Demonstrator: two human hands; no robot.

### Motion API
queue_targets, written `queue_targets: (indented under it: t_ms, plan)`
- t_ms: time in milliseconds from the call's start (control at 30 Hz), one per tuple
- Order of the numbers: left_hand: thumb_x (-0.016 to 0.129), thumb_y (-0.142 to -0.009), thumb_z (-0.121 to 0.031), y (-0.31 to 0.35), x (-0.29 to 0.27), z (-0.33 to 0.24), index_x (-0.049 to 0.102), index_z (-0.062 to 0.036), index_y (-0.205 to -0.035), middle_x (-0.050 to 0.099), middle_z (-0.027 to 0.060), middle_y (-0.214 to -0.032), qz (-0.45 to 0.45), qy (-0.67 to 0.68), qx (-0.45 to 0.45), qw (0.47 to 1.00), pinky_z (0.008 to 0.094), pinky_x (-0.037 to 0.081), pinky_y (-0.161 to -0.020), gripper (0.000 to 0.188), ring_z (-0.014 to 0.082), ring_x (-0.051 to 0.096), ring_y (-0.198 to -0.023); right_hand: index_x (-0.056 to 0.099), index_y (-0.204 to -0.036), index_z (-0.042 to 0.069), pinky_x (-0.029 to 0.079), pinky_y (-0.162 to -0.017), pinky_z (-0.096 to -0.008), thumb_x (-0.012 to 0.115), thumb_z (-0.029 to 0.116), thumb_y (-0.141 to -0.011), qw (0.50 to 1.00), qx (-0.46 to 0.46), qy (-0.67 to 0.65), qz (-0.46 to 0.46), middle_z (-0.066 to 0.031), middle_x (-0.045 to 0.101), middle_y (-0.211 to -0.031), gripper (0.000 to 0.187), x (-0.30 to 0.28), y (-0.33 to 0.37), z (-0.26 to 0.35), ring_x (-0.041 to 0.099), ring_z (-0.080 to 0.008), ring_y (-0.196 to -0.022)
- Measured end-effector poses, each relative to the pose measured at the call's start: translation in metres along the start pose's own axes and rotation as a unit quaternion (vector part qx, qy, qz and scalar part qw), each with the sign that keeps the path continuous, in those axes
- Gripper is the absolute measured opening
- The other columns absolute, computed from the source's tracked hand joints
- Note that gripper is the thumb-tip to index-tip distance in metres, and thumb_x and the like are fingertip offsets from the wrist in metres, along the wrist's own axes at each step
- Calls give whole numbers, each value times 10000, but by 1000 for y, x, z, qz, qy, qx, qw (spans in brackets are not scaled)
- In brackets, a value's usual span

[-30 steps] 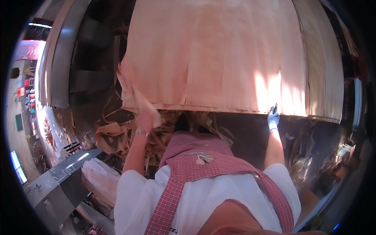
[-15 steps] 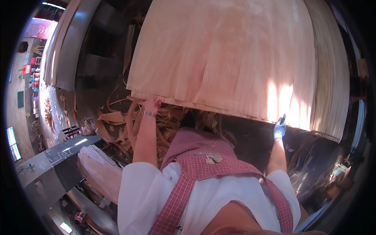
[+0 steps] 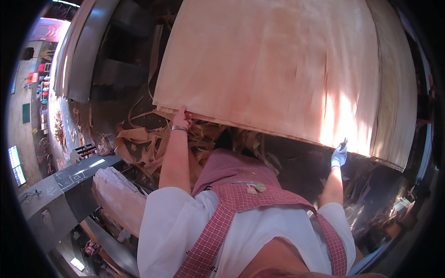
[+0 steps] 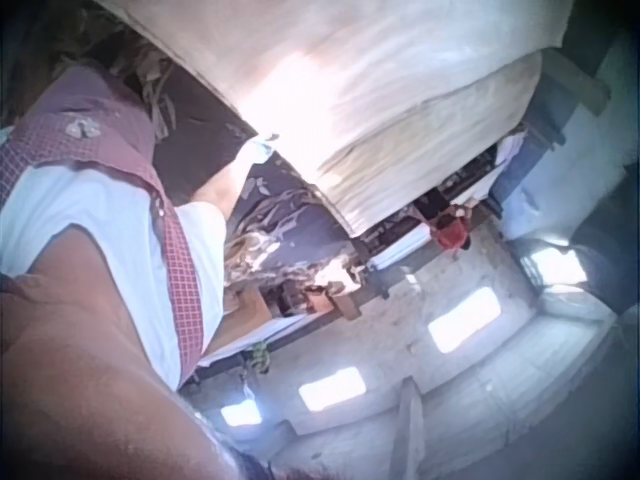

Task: The person applies tape to wood veneer sheets, cuts them using a knife and a metal ruler, peels off excess strips, and stacks the prepared sheets on a table.

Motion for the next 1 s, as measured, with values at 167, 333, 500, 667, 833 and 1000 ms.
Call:
queue_targets:
  t_ms: [167,333,500,667,833,1000]
  plan:
    - [713,-857,-324,-4,-7,20,574,-195,-820,547,-47,-632,-7,-52,-52,997,252,357,-422,193,111,560,-569,317,-1497,235,490,-898,-445,468,258,-989,991,-85,-92,-46,-176,624,-1255,530,-15,-8,-1,624,-360,-1091]
    - [708,-857,-299,3,-9,24,587,-201,-838,581,-38,-664,-14,-61,-92,994,263,370,-444,158,126,574,-580,353,-1483,202,486,-916,-426,466,245,-998,994,-65,-84,-17,-178,610,-1278,499,-2,-11,-6,613,-358,-1118]
    - [704,-860,-291,-1,-5,19,591,-186,-861,604,-23,-688,20,-89,-89,992,262,370,-445,155,134,590,-613,344,-1491,194,477,-939,-421,454,263,-1006,982,-121,-139,-45,-184,592,-1301,502,7,-13,-16,594,-365,-1147]
    - [606,-931,-213,-24,-1,20,601,-61,-891,622,67,-771,246,-19,-62,967,342,536,-543,157,201,601,-648,282,-1509,100,427,-1028,-420,366,237,-1004,994,-84,-63,-8,-172,521,-1392,530,13,-4,-11,524,-358,-1243]
    - [614,-928,-416,-32,-21,27,620,-204,-856,640,-28,-775,101,-131,-42,985,246,398,-479,224,123,552,-628,304,-1499,225,455,-963,-476,411,379,-1002,980,86,-145,108,-126,527,-1380,532,5,-7,-3,546,-415,-1167]
    - [615,-926,-400,-26,-18,20,618,-185,-888,654,-37,-799,2,-101,-33,994,248,415,-478,218,116,584,-629,232,-1521,159,436,-998,-416,438,342,-1008,971,33,-234,42,-52,502,-1427,582,22,-2,-24,535,-336,-1226]
Point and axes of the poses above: each hand's wrist, its own y-axis away from the middle knuckle, its own x-axis out of the palm, z = x × y, the point moved 6 cm from there along -y, towards the middle knuckle
